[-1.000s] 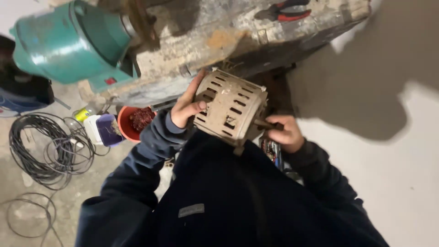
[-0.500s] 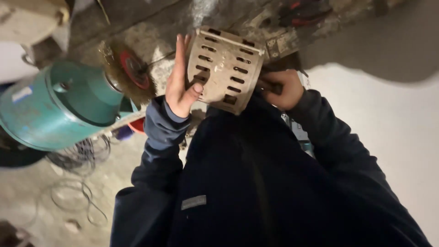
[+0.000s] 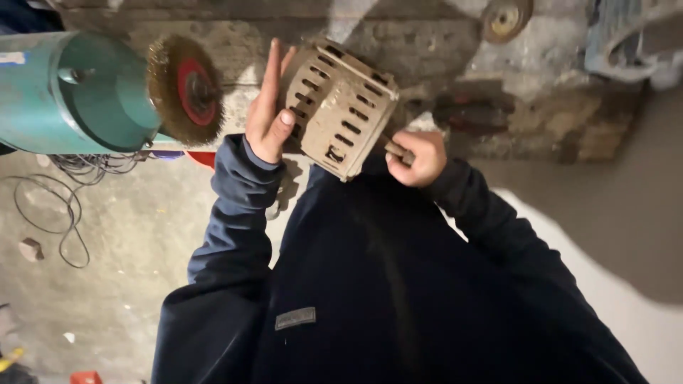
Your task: The person bends a small wire and uses pliers on it, then carries a slotted metal pump housing from the floor to the workbench. They kneel at a toolbox to retrieve items, then hold the housing and thread a long metal rod through it while working at the bench.
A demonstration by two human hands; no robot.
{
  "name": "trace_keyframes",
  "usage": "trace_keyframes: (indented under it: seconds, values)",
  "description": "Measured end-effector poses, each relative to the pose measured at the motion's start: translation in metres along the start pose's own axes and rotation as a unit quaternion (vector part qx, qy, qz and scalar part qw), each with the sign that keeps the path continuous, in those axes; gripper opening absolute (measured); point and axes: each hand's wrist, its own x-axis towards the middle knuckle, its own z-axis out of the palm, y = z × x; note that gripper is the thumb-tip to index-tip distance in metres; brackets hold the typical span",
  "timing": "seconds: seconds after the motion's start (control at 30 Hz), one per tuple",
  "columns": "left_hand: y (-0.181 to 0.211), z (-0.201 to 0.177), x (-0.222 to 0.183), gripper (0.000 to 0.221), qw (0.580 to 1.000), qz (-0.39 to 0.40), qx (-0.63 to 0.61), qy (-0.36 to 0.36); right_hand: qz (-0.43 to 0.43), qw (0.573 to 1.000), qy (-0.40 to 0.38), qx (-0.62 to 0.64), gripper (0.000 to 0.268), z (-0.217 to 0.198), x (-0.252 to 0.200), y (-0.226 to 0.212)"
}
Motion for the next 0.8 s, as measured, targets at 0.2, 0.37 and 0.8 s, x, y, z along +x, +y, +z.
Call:
trace_keyframes:
  seconds: [0.2, 0.37, 0.8]
  values:
    - [0.020, -0.012, 0.021, 0.091, 0.998, 0.011, 0.054, -0.017, -0.016, 0.998, 0.034, -0.042, 0.012, 0.004, -0.001, -0.023]
    - [0.026, -0.021, 0.032, 0.088, 0.998, 0.033, 0.050, -0.028, -0.024, 0.995, 0.063, -0.072, 0.030, 0.004, 0.001, -0.040]
    - [0.001, -0.020, 0.042, 0.090, 0.995, 0.064, 0.072, 0.000, -0.027, 0.993, 0.067, -0.097, 0.044, 0.019, 0.003, -0.012]
